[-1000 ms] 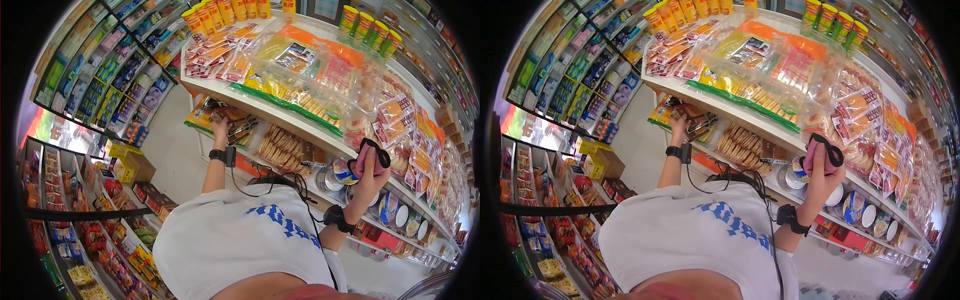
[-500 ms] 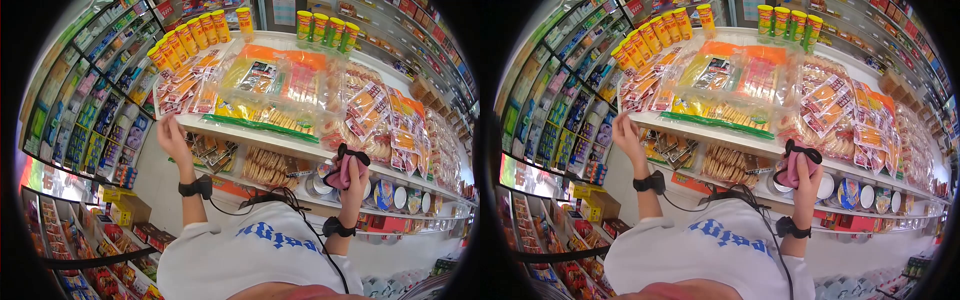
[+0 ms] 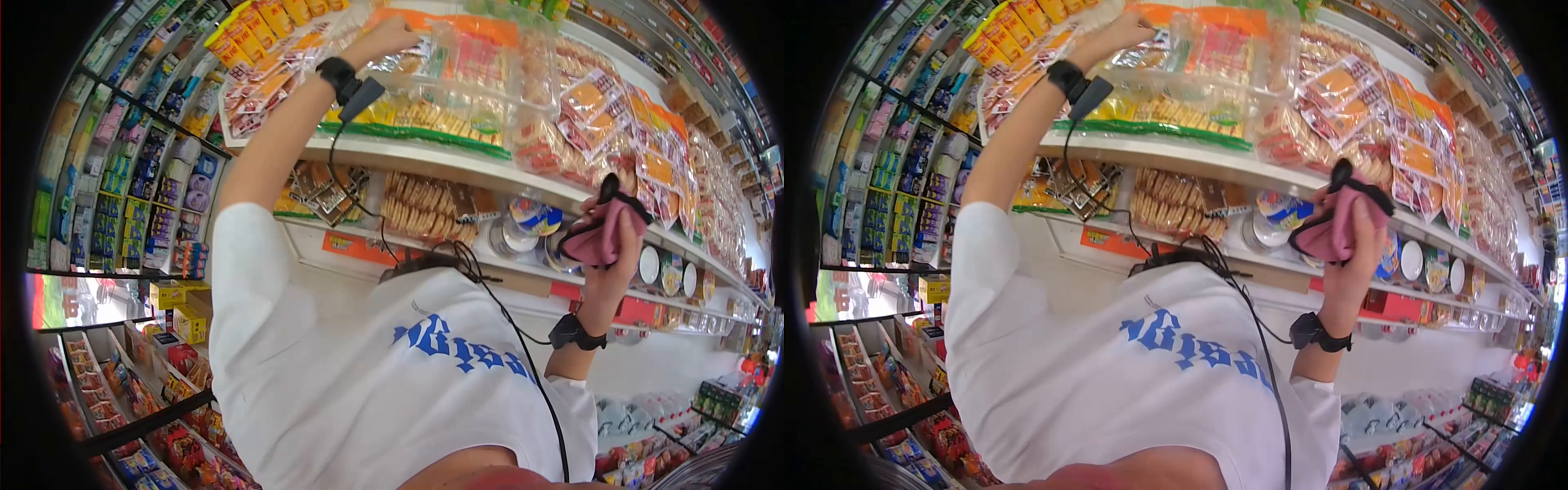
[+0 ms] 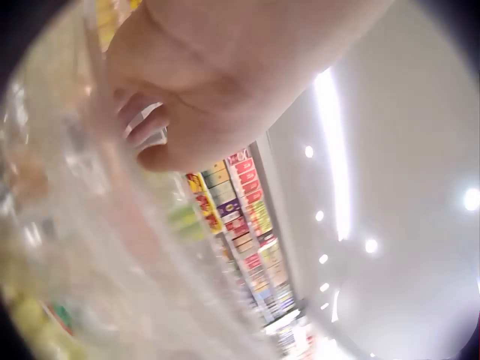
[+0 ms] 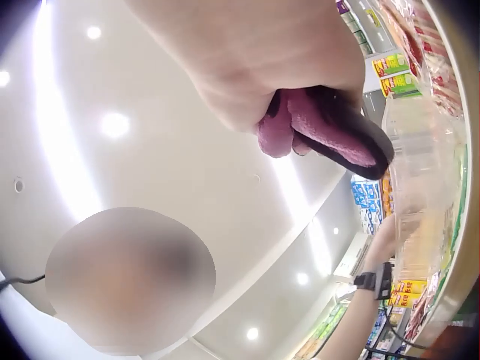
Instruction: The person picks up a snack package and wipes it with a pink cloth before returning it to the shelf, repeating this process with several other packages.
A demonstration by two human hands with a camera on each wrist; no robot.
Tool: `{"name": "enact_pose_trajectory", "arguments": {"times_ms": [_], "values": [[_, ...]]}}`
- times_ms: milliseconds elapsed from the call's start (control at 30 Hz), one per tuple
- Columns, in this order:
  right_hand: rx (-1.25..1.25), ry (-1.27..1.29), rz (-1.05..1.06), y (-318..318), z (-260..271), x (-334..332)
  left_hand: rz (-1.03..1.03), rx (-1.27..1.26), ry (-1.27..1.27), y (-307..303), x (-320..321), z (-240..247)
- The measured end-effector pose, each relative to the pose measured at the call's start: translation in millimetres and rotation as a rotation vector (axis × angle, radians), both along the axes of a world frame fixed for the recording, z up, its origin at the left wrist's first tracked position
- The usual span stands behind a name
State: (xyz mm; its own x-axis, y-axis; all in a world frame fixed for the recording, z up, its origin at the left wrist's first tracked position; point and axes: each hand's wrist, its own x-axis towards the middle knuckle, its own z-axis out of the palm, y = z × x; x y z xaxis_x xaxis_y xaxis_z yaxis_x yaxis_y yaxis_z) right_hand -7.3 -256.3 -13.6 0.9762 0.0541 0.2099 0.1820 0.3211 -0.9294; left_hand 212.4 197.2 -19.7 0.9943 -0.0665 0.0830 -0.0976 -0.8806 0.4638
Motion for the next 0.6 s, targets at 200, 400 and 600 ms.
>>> {"name": "enact_pose_trajectory", "arguments": {"times_ms": [200,400,600], "values": [[0.049,-0.028,-0.314,-41,0,-11,-0.063,0.478,0.182,7,33,-66],[0.145,0.08,-0.287,-55,-11,-10,0.014,0.438,0.291,-21,-12,-21],[0.137,0.082,-0.223,-30,-10,-5,0.006,0.506,0.233,-11,-2,-34]]}}
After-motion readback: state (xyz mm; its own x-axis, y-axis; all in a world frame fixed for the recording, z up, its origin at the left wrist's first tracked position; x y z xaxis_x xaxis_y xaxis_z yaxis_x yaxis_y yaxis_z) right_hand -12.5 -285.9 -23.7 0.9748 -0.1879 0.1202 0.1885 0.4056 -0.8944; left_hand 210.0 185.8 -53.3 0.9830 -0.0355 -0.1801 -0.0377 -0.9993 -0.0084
